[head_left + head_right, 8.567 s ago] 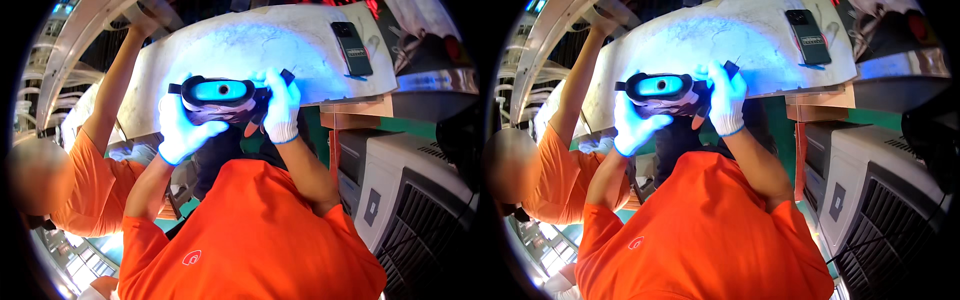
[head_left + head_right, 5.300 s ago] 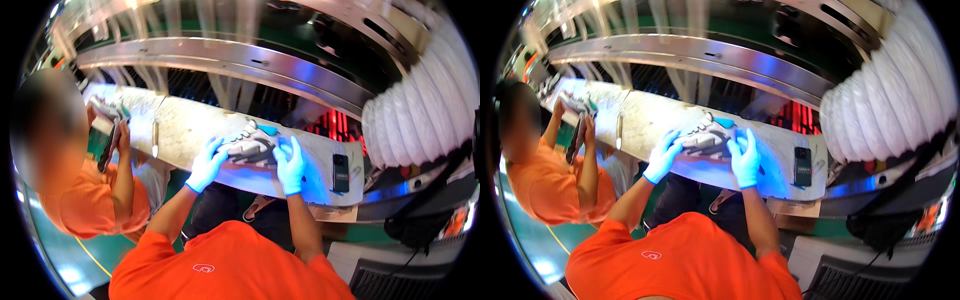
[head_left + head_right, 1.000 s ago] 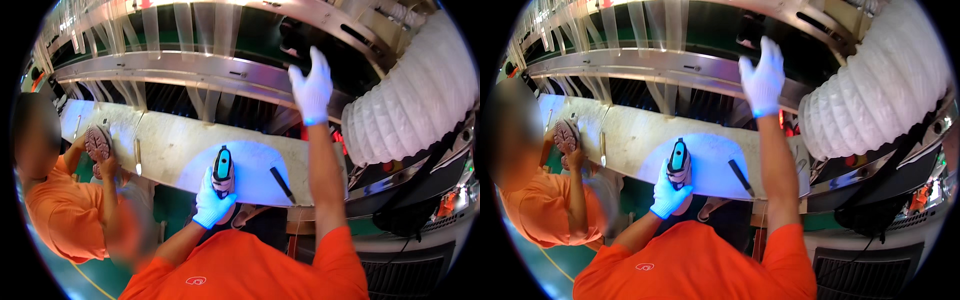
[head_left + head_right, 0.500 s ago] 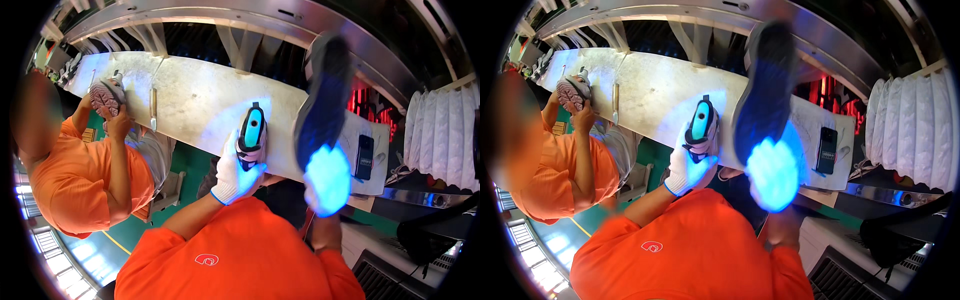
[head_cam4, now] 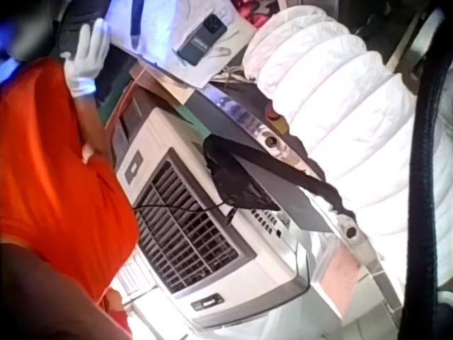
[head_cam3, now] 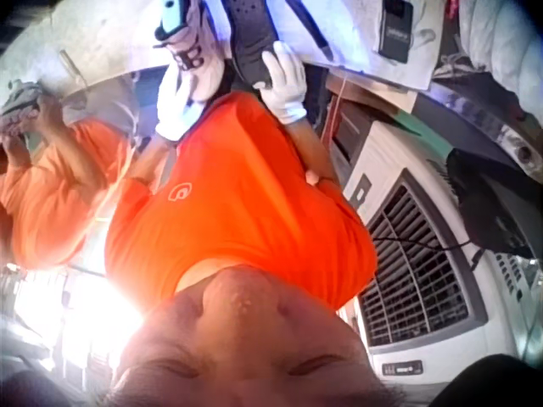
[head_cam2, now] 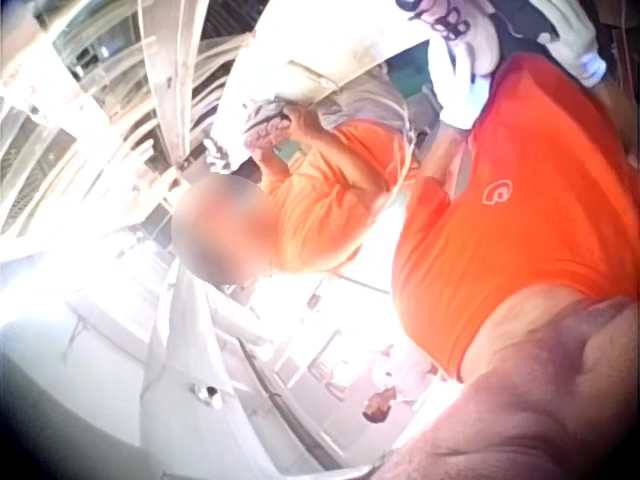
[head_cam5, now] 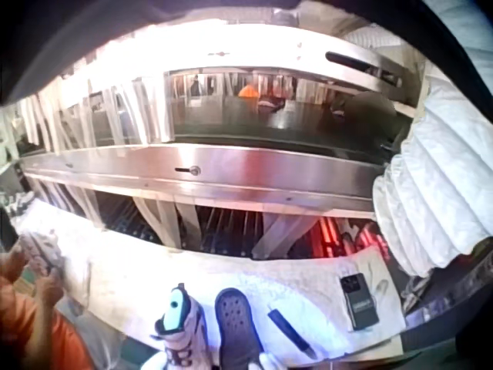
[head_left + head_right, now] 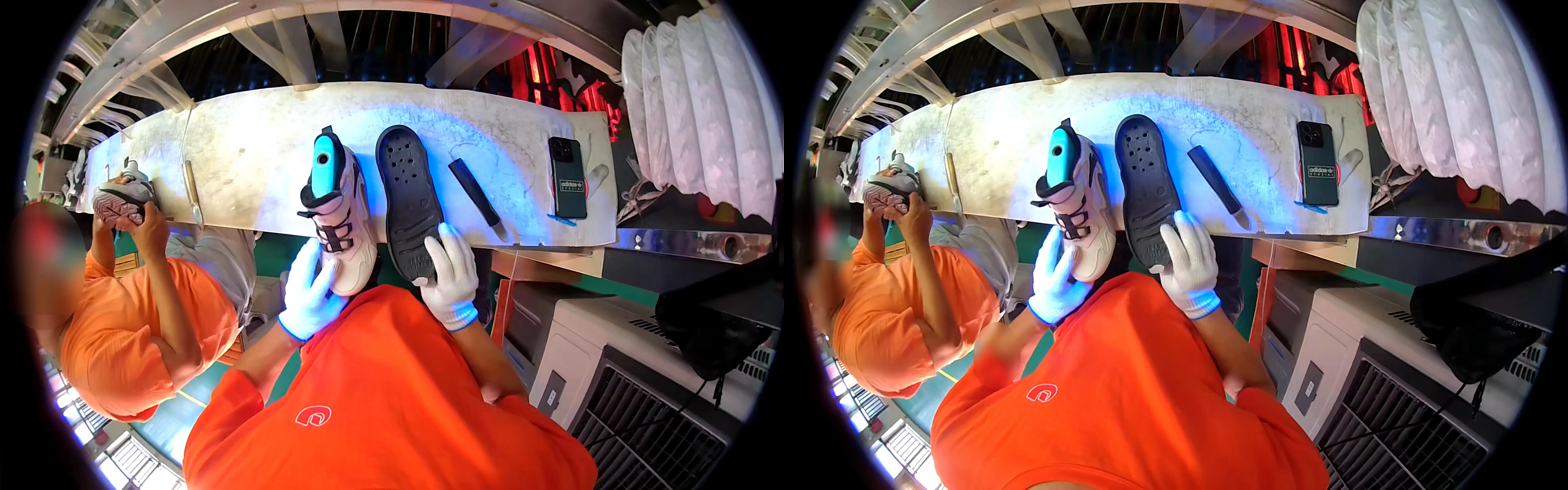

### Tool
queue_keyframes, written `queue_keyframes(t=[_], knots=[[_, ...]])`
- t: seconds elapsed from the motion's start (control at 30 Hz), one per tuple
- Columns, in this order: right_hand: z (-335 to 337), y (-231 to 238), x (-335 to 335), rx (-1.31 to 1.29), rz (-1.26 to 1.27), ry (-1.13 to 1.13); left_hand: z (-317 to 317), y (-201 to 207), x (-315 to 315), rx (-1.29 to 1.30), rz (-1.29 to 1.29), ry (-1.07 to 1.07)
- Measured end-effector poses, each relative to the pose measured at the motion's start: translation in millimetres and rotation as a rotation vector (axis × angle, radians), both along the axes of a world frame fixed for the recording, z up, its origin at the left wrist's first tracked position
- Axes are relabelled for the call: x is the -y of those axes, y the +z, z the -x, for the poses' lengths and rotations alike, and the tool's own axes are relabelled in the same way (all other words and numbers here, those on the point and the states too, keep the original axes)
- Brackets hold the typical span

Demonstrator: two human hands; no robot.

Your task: The person uses a small black tool to scrape and clean the sole and sides of a sneaker on a workbench. They repeatedly rotate the shoe to access different areas, then place it on a conveyor belt and pick up another shoe to continue the process.

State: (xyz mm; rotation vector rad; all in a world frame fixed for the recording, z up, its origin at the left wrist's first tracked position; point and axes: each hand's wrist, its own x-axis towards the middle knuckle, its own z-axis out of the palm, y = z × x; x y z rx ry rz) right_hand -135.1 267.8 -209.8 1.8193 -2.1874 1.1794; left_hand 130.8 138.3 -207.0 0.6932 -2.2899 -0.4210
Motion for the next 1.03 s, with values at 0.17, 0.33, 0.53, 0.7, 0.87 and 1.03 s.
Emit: queue_keyframes(t=[0.17,0.33,0.53,0.7,0.87,1.03], knots=[[11,-2,9,0.048,0.144,0.037,30,57,37,0.045,0.292,-0.17],[30,108,2,0.137,0.345,0.274,73,177,51,-0.086,-0.139,-0.027],[14,185,-19,0.654,0.214,0.21,102,198,34,-0.084,-0.381,-0.148],[2,156,-4,1.037,0.194,0.204,107,142,12,-0.456,-0.269,-0.202],[9,149,-7,0.993,0.285,0.266,91,150,10,-0.275,-0.068,-0.335],[10,133,-6,0.929,0.283,0.338,83,142,11,-0.333,-0.031,-0.393]])
